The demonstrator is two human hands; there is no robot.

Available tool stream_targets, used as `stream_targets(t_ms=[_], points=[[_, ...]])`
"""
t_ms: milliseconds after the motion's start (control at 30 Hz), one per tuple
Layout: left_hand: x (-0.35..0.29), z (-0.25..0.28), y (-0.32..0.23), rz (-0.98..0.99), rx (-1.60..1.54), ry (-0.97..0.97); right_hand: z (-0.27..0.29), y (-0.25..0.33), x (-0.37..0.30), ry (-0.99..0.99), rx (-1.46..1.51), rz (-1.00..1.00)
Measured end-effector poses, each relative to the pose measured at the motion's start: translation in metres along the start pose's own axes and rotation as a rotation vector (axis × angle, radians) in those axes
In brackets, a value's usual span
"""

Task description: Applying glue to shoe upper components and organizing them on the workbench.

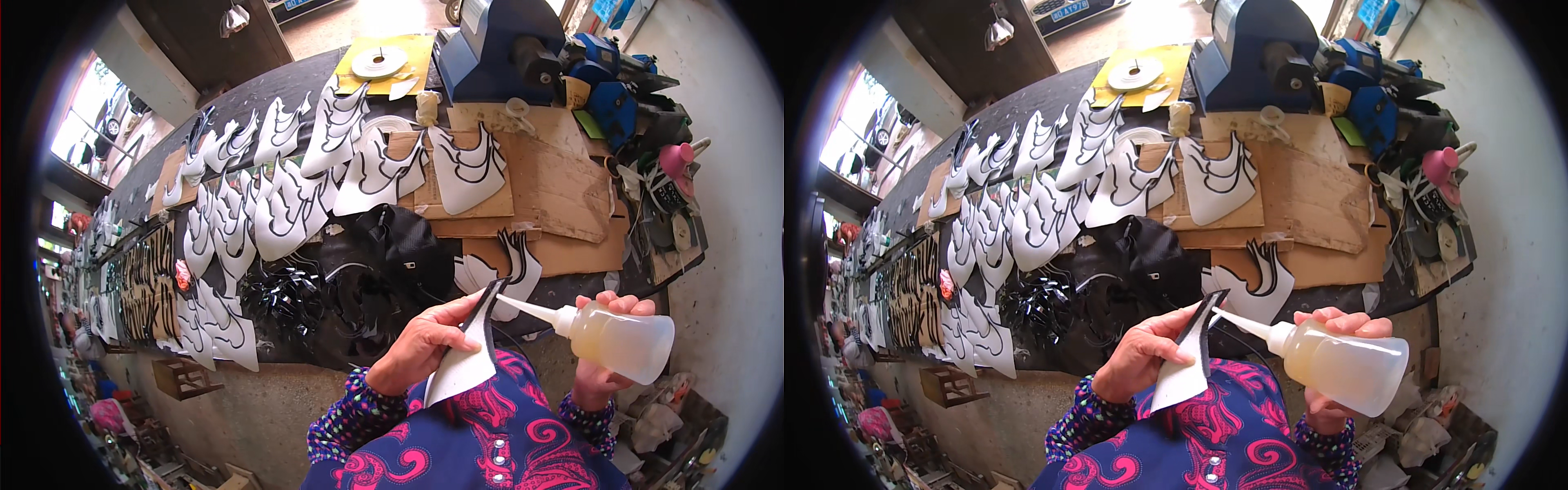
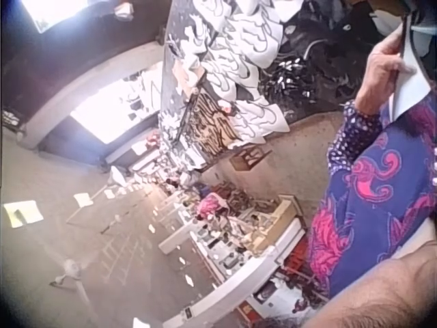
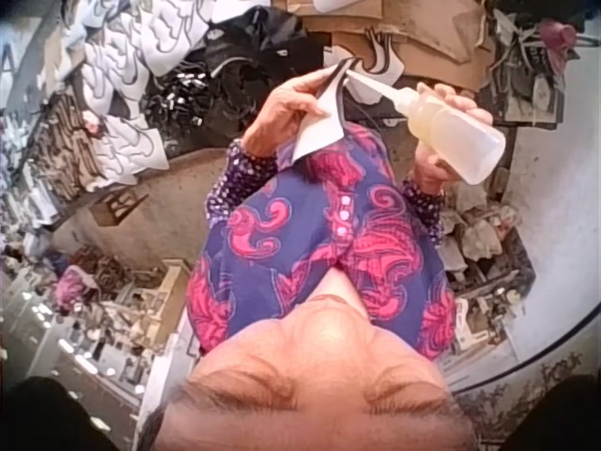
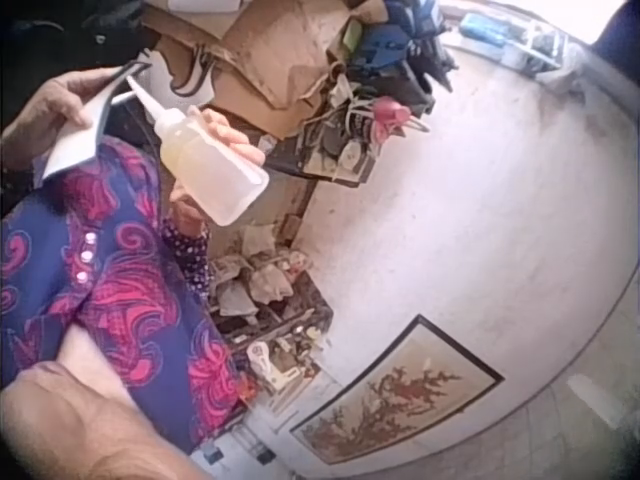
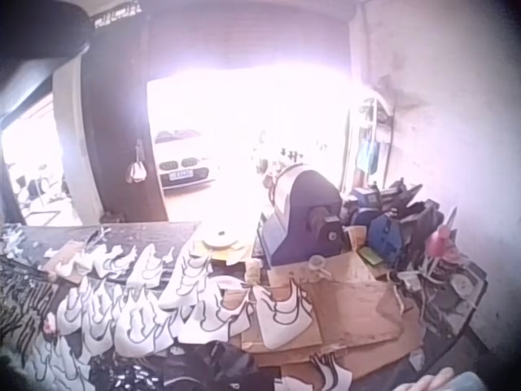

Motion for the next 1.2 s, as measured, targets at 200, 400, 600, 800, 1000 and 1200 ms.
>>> stream_targets(t_ms=[200,400,600,800,1000,1200], points=[[0.001,0.002,-0.001,0.012,-0.048,-0.01,-0.003,-0.003,0.002,0.048,0.01,-0.005],[0.001,0.001,-0.001,0.017,-0.055,0.039,0.002,-0.003,0.003,-0.041,-0.046,-0.016],[0.003,0.006,-0.002,-0.005,-0.036,-0.033,0.002,-0.007,0.001,0.061,0.042,-0.023],[0.005,0.006,-0.002,0.019,-0.048,0.018,0.008,-0.008,0.005,-0.034,-0.075,-0.016],[0.006,0.003,-0.002,-0.001,-0.052,-0.001,0.002,-0.007,0.004,-0.006,0.03,-0.022],[0.008,0.008,-0.001,-0.001,0.002,-0.038,0.0,-0.011,0.004,0.009,0.006,-0.014]])
Point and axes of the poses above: each hand's wrist, its own x-axis towards the middle knuckle, its own z-axis out of the back of the hand, y = z × x, the point moved 5 cm from there along x, towards the middle knuckle, and after that the axes turned 3 degrees about -x, right-handed, at the moved point
